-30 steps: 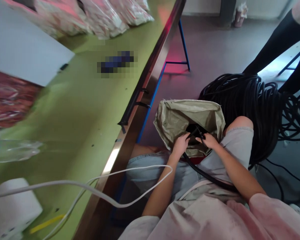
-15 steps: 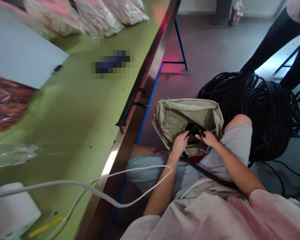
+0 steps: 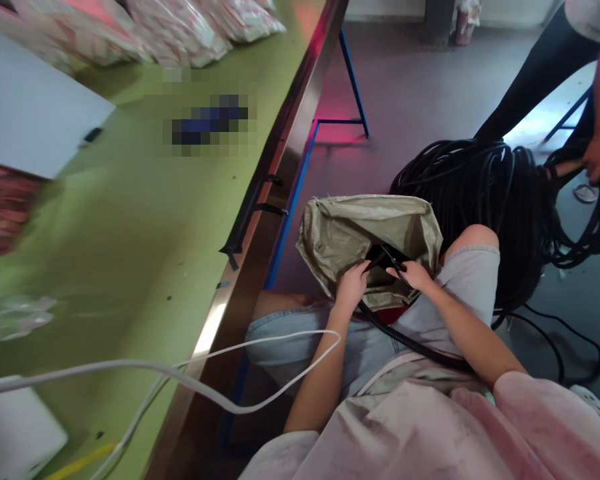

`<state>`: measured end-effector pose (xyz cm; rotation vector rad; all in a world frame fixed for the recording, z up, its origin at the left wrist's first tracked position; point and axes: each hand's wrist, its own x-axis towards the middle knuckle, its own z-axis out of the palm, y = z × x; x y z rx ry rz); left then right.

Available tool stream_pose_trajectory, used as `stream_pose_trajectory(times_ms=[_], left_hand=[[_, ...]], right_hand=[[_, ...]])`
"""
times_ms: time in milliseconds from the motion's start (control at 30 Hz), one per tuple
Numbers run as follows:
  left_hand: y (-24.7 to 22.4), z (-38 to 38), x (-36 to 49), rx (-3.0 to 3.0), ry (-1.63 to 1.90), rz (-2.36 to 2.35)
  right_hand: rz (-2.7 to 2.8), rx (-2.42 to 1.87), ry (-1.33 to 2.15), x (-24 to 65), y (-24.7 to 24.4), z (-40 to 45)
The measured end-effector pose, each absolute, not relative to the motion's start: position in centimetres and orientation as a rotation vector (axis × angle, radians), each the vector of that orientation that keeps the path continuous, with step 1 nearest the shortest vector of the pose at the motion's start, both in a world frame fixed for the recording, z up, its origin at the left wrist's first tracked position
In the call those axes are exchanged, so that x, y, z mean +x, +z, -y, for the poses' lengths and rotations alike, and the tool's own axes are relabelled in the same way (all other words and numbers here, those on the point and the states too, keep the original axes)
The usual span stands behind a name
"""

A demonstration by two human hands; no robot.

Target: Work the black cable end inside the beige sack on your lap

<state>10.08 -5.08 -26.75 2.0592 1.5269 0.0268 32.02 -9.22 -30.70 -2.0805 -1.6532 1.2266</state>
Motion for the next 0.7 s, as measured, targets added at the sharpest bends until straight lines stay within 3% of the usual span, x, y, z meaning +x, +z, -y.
stream_pose_trajectory(times_ms=[133,333,500,700], left_hand=[[-26.7,5.1,10.0,2.039,0.014,-1.573],[-26.6,5.1,10.0,2.022,0.005,-1.52],[-26.8,5.0,9.8,2.02,-0.015,-1.528],[-26.9,4.9,10.2,1.987,-0.083,-1.624]], right_hand=[[1.642,-2.13,1.296,32.3,-30.9,9.3],[1.666,-2.07,1.139,31.8,-31.5,9.3],[1.608,-2.142,1.43,32.4,-30.4,9.1],[1.658,-2.177,1.426,32.2,-29.9,9.0]])
